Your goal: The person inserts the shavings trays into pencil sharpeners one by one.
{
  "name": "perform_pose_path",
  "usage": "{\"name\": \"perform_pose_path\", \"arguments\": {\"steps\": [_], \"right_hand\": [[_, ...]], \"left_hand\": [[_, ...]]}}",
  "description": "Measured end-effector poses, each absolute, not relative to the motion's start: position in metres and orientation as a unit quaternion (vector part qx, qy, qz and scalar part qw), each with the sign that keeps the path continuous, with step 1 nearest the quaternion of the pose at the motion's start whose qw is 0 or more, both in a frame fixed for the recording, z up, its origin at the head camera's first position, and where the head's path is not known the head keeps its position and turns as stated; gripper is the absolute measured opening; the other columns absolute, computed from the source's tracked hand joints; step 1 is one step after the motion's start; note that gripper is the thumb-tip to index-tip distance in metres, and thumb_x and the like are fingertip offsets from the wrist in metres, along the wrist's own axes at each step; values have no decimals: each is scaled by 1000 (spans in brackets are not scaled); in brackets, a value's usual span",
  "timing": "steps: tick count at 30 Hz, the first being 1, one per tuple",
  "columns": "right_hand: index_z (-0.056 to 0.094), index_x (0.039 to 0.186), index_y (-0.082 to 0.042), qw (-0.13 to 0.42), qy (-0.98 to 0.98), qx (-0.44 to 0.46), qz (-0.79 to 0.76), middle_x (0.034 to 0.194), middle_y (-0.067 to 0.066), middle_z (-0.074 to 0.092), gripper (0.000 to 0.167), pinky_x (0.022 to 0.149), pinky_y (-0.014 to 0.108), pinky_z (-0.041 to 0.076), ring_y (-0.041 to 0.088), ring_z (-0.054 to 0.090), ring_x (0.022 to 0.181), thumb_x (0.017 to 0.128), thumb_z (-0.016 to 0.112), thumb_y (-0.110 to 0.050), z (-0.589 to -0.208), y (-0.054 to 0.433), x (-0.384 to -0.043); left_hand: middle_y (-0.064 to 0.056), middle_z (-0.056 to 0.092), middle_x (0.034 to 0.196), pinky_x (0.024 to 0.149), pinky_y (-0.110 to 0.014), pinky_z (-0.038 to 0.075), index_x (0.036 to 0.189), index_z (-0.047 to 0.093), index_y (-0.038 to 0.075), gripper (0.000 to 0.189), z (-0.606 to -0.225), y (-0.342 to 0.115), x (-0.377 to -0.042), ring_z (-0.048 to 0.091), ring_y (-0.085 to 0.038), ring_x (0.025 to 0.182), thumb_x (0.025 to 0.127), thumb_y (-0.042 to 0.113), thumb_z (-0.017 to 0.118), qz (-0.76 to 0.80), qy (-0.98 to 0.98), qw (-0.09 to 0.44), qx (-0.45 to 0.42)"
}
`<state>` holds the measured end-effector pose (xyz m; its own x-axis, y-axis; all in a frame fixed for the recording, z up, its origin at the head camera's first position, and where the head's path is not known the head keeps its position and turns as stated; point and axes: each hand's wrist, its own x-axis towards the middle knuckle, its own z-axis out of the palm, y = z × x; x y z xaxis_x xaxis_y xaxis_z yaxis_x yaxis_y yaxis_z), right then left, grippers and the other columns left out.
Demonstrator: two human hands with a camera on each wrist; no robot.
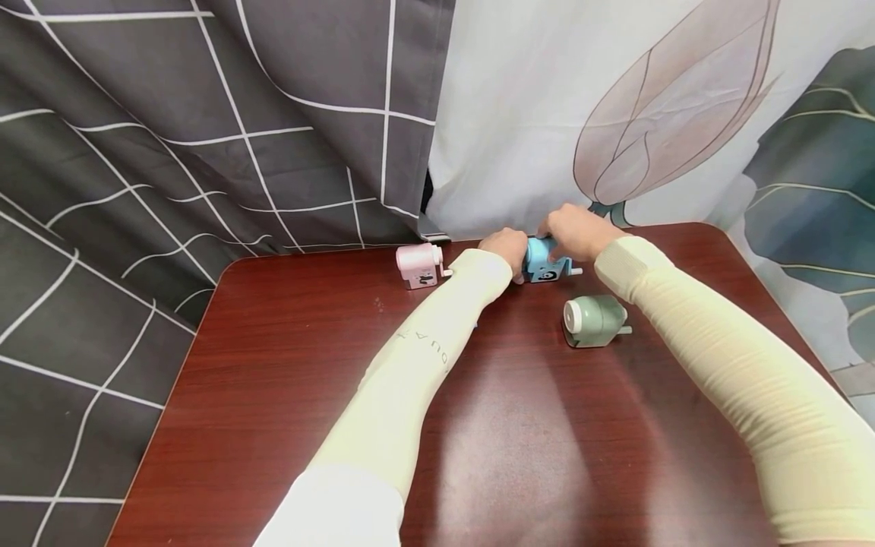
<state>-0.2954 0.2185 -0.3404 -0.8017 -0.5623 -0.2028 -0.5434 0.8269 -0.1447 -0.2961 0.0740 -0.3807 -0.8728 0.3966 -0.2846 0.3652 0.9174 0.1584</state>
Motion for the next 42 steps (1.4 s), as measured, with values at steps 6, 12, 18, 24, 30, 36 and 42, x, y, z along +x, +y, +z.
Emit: {"name": "perform_pose_path", "arguments": {"steps": [6, 12, 18, 24, 30, 36, 42], "right_hand": [[71, 114, 8, 117, 948, -294, -40, 109, 23, 71, 39, 83, 48, 55, 37, 67, 98, 78, 84, -1, -339, 219, -295], [71, 113, 8, 114, 949, -292, -44, 108, 23, 71, 38, 83, 48, 55, 36, 68, 97, 78, 84, 0, -340, 220, -294], [71, 114, 8, 116, 948, -292, -44, 108, 23, 71, 38, 83, 48, 55, 36, 68, 97, 79, 83, 0, -341, 219, -295], [71, 114, 7, 117, 949, -287, -47, 108, 22, 71, 38, 83, 47, 55, 35, 68, 96, 79, 82, 0, -342, 219, -295], [71, 115, 7, 120, 951, -282, -49, 110, 23, 71, 38, 84, 47, 55, 35, 68, 98, 79, 82, 1, -341, 218, -295], [70, 116, 7, 123, 950, -281, -50, 111, 23, 71, 39, 84, 47, 55, 36, 68, 99, 79, 82, 1, -341, 218, -294], [70, 117, 7, 124, 951, -279, -46, 111, 23, 70, 40, 85, 47, 55, 36, 67, 100, 79, 82, 1, -341, 218, -294]], "left_hand": [[-1, 69, 113, 82, -32, 54, 119, 68, 13, 44, -380, 75, -295, 63, -14, 95, 81, 27, 86, 50, 967, 155, 196], [-1, 69, 114, 82, -32, 54, 121, 68, 13, 45, -380, 76, -295, 63, -14, 96, 83, 28, 85, 53, 966, 156, 197], [-1, 69, 113, 82, -32, 55, 119, 68, 13, 43, -382, 76, -296, 64, -14, 96, 83, 28, 85, 50, 966, 160, 198], [-1, 69, 113, 82, -32, 55, 121, 67, 14, 46, -384, 77, -300, 64, -15, 97, 82, 28, 85, 53, 965, 164, 198], [-1, 68, 114, 81, -32, 54, 121, 67, 13, 48, -385, 77, -303, 62, -15, 96, 81, 28, 86, 56, 964, 167, 198], [-1, 67, 114, 83, -32, 54, 122, 66, 13, 49, -386, 78, -303, 62, -15, 98, 81, 29, 86, 55, 965, 164, 199], [0, 67, 114, 84, -31, 53, 122, 66, 13, 50, -386, 78, -302, 62, -15, 98, 80, 29, 87, 64, 964, 160, 201]]}}
